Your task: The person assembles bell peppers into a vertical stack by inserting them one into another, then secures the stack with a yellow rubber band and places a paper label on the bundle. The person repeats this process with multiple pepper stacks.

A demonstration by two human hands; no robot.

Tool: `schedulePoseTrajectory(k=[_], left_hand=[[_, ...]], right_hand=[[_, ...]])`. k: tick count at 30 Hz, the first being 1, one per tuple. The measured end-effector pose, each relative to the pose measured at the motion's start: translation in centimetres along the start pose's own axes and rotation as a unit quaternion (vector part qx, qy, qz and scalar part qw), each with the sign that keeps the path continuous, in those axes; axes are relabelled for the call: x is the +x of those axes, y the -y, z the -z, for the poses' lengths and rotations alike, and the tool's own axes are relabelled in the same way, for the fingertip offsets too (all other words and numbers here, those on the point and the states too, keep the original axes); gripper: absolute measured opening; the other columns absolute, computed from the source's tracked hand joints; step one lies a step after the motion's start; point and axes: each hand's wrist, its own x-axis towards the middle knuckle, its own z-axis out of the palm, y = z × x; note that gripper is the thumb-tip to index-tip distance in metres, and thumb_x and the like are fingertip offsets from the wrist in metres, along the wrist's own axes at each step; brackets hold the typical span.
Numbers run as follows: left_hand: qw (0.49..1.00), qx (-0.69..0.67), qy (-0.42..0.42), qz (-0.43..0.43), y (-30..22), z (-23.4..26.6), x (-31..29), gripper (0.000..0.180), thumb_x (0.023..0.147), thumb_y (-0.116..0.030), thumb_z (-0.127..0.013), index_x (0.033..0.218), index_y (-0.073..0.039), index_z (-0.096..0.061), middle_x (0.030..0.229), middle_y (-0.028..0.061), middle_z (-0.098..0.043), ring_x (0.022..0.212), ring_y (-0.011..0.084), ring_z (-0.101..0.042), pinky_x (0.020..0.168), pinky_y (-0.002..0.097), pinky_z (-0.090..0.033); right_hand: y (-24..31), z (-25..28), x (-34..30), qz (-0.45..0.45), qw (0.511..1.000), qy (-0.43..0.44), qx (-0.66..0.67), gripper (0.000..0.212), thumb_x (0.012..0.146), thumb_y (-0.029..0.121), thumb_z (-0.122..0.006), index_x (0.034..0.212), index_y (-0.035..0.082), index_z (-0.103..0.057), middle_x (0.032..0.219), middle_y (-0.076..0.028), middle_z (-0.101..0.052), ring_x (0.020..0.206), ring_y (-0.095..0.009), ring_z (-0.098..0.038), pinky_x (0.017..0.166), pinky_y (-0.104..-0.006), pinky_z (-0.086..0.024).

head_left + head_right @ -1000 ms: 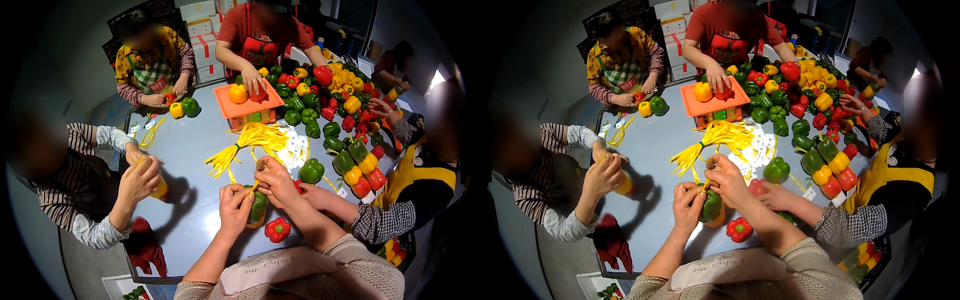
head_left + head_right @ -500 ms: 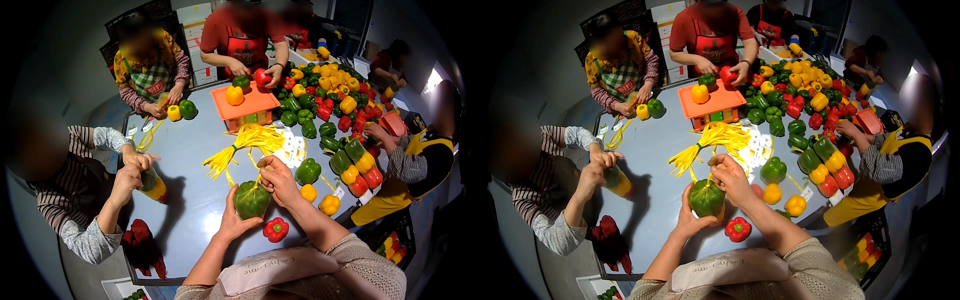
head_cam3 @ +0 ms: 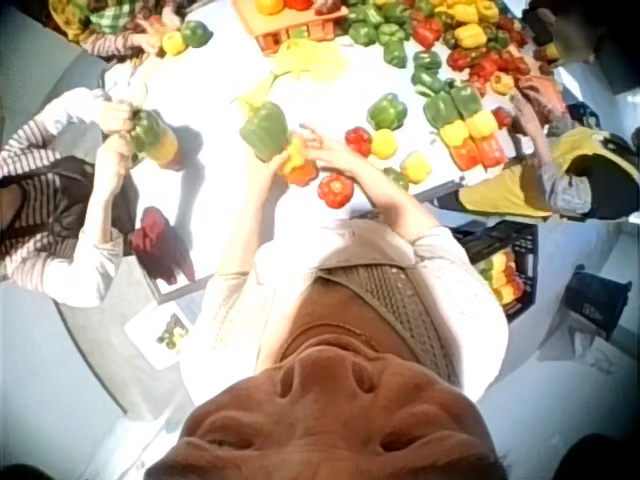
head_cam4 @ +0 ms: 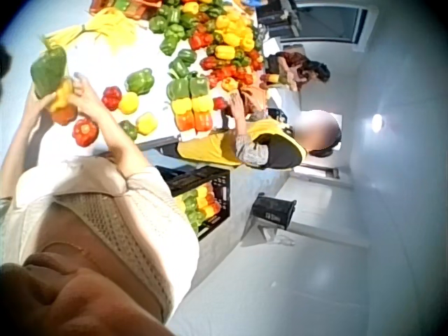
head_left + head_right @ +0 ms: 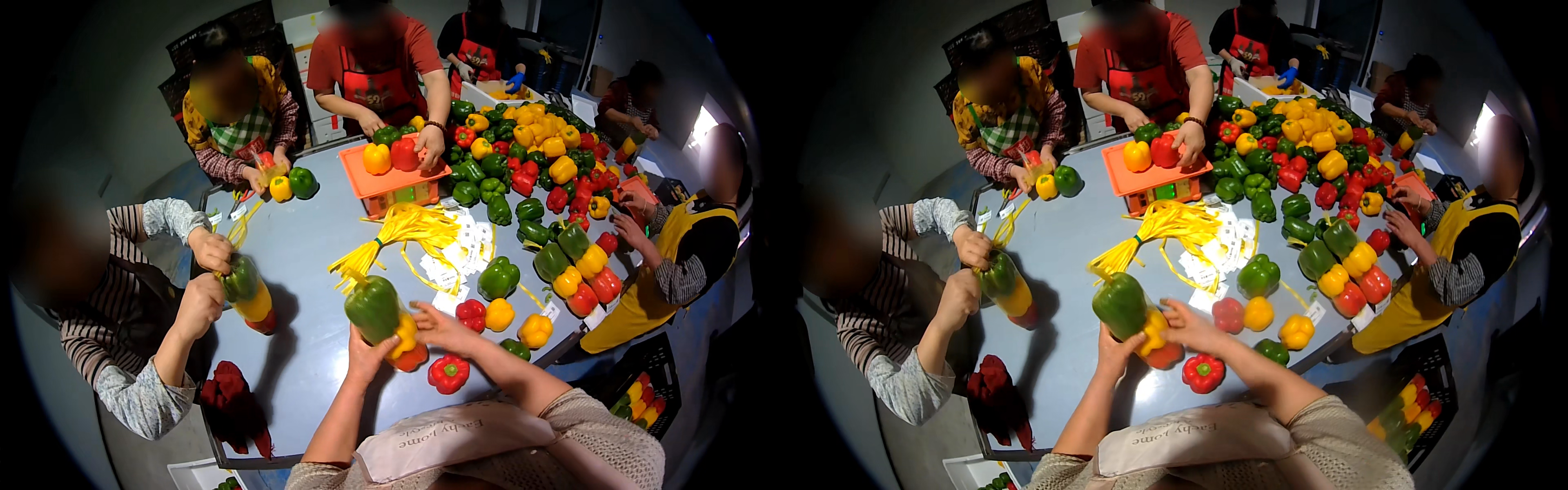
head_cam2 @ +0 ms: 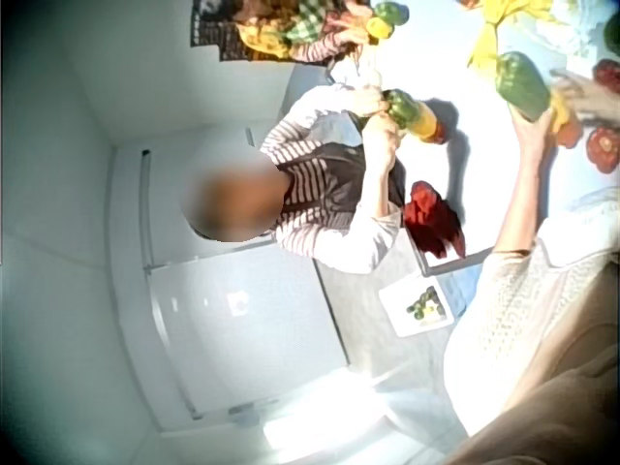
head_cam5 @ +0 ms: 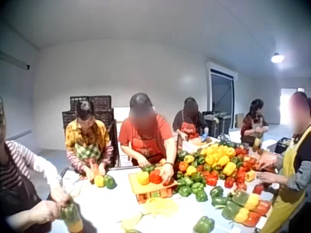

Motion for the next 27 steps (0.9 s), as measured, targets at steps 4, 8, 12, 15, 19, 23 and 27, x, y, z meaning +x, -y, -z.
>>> schedulePoseTrajectory(k=[4, 8, 12, 15, 19, 23, 27], left_hand=[[0.981, -0.174, -0.008, 0.079, -1.1, -0.5, 0.4, 0.058, 0.087, -0.012, -0.069, 0.138, -0.003, -0.041, 0.130, 0.0120, -0.055, 0.118, 0.0232, -0.056, 0.104, 0.0383, -0.044], [0.975, -0.195, 0.003, 0.104, -2.9, -1.4, -0.5, 0.062, 0.090, -0.016, -0.069, 0.142, -0.005, -0.038, 0.132, 0.0105, -0.054, 0.121, 0.0229, -0.054, 0.105, 0.0385, -0.043], [0.976, -0.167, 0.058, 0.129, -4.5, -1.8, -1.4, 0.066, 0.092, -0.018, -0.066, 0.146, -0.003, -0.030, 0.138, 0.0128, -0.048, 0.125, 0.0231, -0.050, 0.104, 0.0383, -0.043], [0.968, -0.134, 0.139, 0.161, -6.1, -1.7, -2.1, 0.071, 0.094, -0.021, -0.064, 0.151, -0.005, -0.024, 0.136, 0.0127, -0.048, 0.121, 0.0219, -0.053, 0.096, 0.0376, -0.050], [0.960, -0.134, 0.178, 0.169, -5.8, -2.3, -3.0, 0.061, 0.097, -0.019, -0.060, 0.149, -0.006, -0.030, 0.129, 0.0099, -0.051, 0.112, 0.0186, -0.059, 0.086, 0.0326, -0.055], [0.959, -0.106, 0.163, 0.207, -3.7, -2.1, -3.5, 0.049, 0.097, -0.019, -0.062, 0.141, -0.006, -0.043, 0.123, 0.0079, -0.056, 0.104, 0.0158, -0.062, 0.084, 0.0310, -0.056], [0.969, -0.052, 0.111, 0.213, -2.6, -1.3, -3.7, 0.038, 0.096, -0.020, -0.064, 0.129, -0.004, -0.054, 0.113, 0.0054, -0.063, 0.098, 0.0134, -0.063, 0.080, 0.0283, -0.055]], right_hand=[[0.1, -2.1, -0.1, 0.039, 0.991, -0.004, -0.128, 0.092, 0.084, 0.014, -0.076, 0.154, 0.006, -0.016, 0.144, -0.016, -0.043, 0.130, -0.023, -0.048, 0.107, -0.0358, -0.041], [3.8, -3.8, -1.4, 0.060, 0.981, -0.019, -0.184, 0.101, 0.078, 0.024, -0.081, 0.153, 0.004, -0.017, 0.144, -0.016, -0.043, 0.134, -0.026, -0.043, 0.109, -0.0372, -0.038], [4.1, -3.3, -2.5, 0.076, 0.994, 0.009, -0.083, 0.101, 0.077, 0.022, -0.080, 0.153, 0.006, -0.017, 0.143, -0.015, -0.043, 0.136, -0.025, -0.041, 0.111, -0.0375, -0.036], [4.0, -2.2, -4.8, 0.042, 0.989, 0.017, 0.138, 0.098, 0.077, 0.018, -0.078, 0.153, 0.007, -0.016, 0.142, -0.015, -0.043, 0.134, -0.026, -0.044, 0.110, -0.0405, -0.039], [7.8, -3.1, -8.7, 0.015, 0.944, 0.044, 0.327, 0.087, 0.083, 0.018, -0.071, 0.152, 0.007, -0.020, 0.142, -0.017, -0.045, 0.125, -0.033, -0.054, 0.104, -0.0459, -0.045], [5.0, -0.8, -11.2, 0.022, 0.945, -0.046, 0.323, 0.087, 0.080, 0.022, -0.073, 0.151, 0.005, -0.023, 0.140, -0.018, -0.047, 0.125, -0.034, -0.054, 0.104, -0.0463, -0.046], [2.5, 1.7, -12.7, 0.108, 0.909, -0.103, 0.390, 0.087, 0.077, 0.021, -0.074, 0.148, 0.004, -0.028, 0.137, -0.016, -0.051, 0.123, -0.032, -0.055, 0.104, -0.0449, -0.047]])
